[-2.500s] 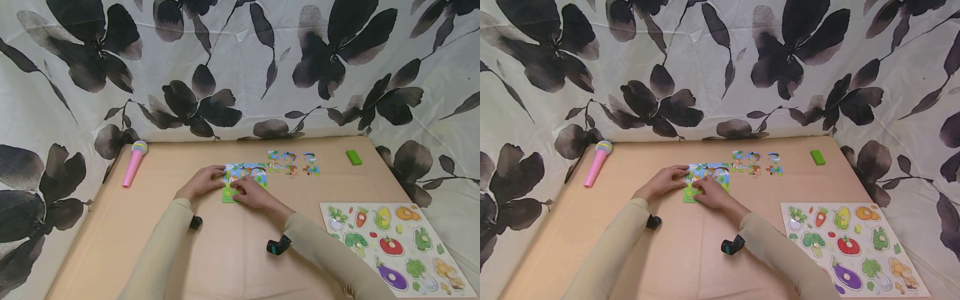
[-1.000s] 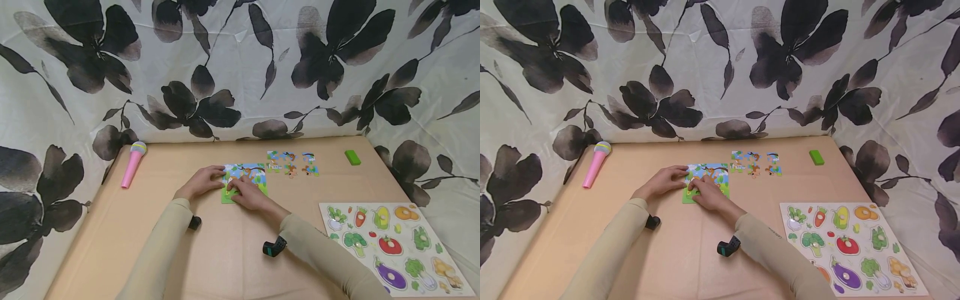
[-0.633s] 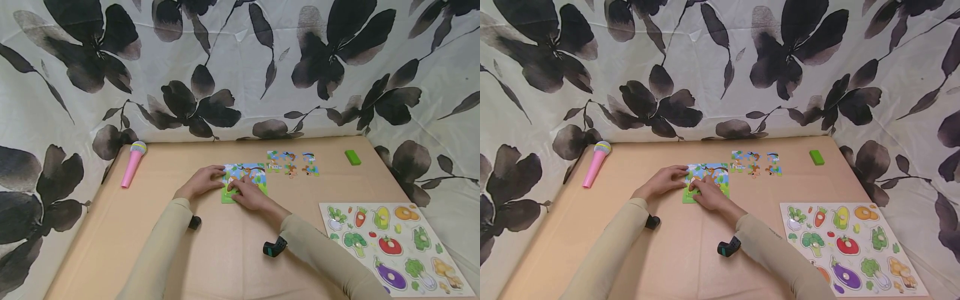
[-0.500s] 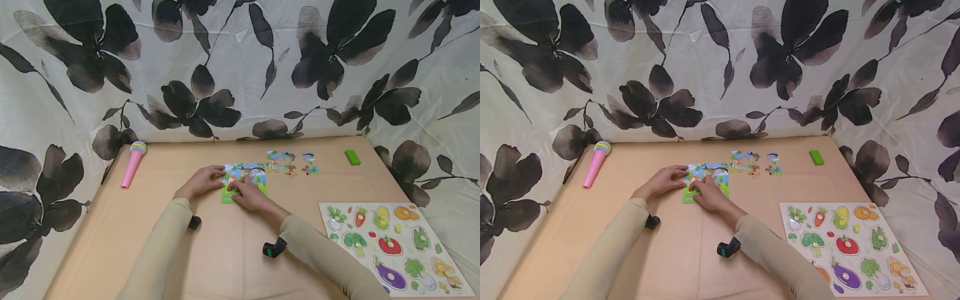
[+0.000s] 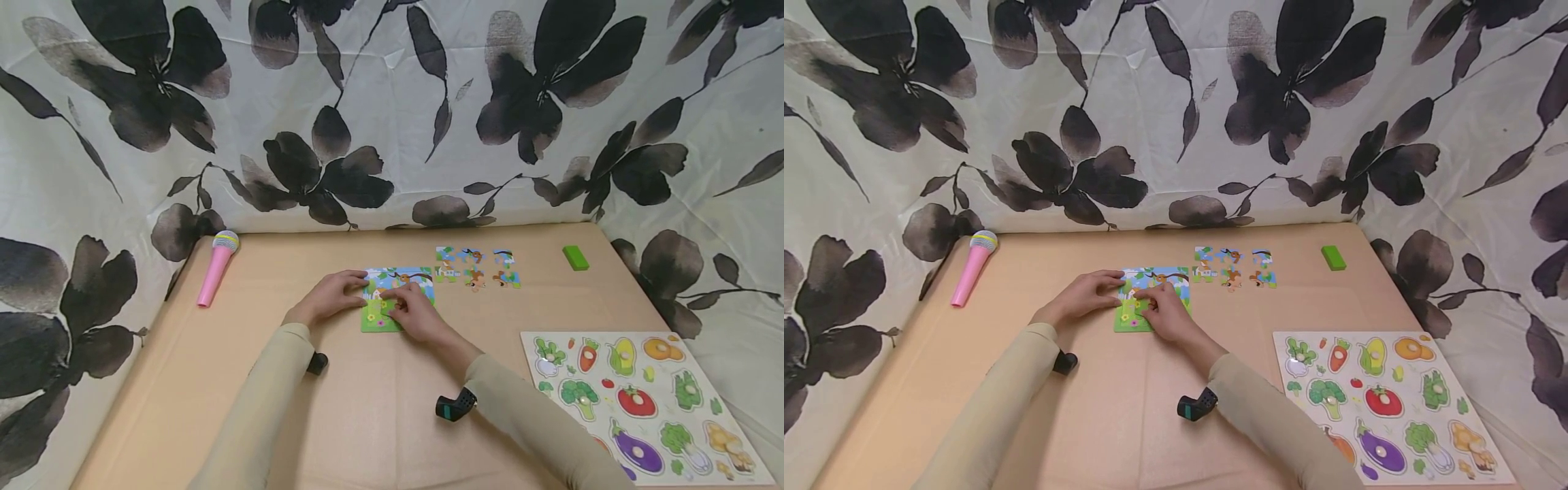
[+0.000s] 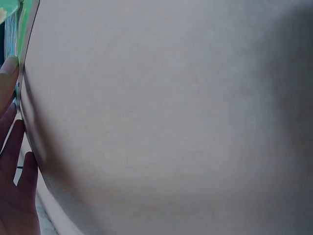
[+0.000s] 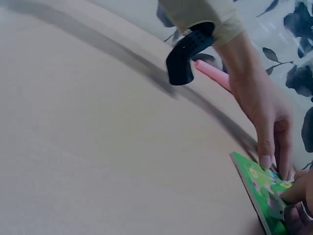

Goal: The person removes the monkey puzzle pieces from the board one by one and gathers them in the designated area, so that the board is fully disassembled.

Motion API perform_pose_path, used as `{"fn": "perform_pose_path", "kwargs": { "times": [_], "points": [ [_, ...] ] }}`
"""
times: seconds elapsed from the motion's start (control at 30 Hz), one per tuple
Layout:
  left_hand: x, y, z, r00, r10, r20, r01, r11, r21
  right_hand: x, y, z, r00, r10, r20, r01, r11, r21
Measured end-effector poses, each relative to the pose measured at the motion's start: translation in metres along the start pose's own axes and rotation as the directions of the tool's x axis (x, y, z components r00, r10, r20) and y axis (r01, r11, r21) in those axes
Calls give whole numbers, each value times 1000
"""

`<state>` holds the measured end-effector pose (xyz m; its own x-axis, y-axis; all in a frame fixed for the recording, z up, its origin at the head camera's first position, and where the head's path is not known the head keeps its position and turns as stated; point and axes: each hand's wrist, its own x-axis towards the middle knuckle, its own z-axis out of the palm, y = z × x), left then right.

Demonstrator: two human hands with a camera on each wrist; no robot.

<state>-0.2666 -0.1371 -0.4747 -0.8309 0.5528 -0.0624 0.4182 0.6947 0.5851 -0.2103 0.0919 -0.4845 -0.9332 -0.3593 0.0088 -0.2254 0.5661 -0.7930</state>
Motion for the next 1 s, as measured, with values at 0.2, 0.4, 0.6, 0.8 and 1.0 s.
{"fn": "perform_pose_path", "kwargs": {
  "times": [0.2,0.4,0.6,0.8,1.0],
  "points": [
    [0,2,-1,1000,-6,9,6,1000,-11,-2,4,-8,997,67,-42,-65,996,53],
    [0,2,-1,1000,-19,13,19,1000,-6,-4,2,-21,988,138,-67,-119,965,234],
    [-1,1,-2,1000,-22,2,22,1000,-13,-10,5,-34,985,162,-64,-134,940,314],
    [0,2,-2,1000,-24,6,24,1000,-12,-19,19,-42,981,184,-67,-160,949,272],
    [-1,2,-3,1000,-20,10,20,1000,-12,-29,39,-54,965,243,-101,-221,957,190]
  ]
}}
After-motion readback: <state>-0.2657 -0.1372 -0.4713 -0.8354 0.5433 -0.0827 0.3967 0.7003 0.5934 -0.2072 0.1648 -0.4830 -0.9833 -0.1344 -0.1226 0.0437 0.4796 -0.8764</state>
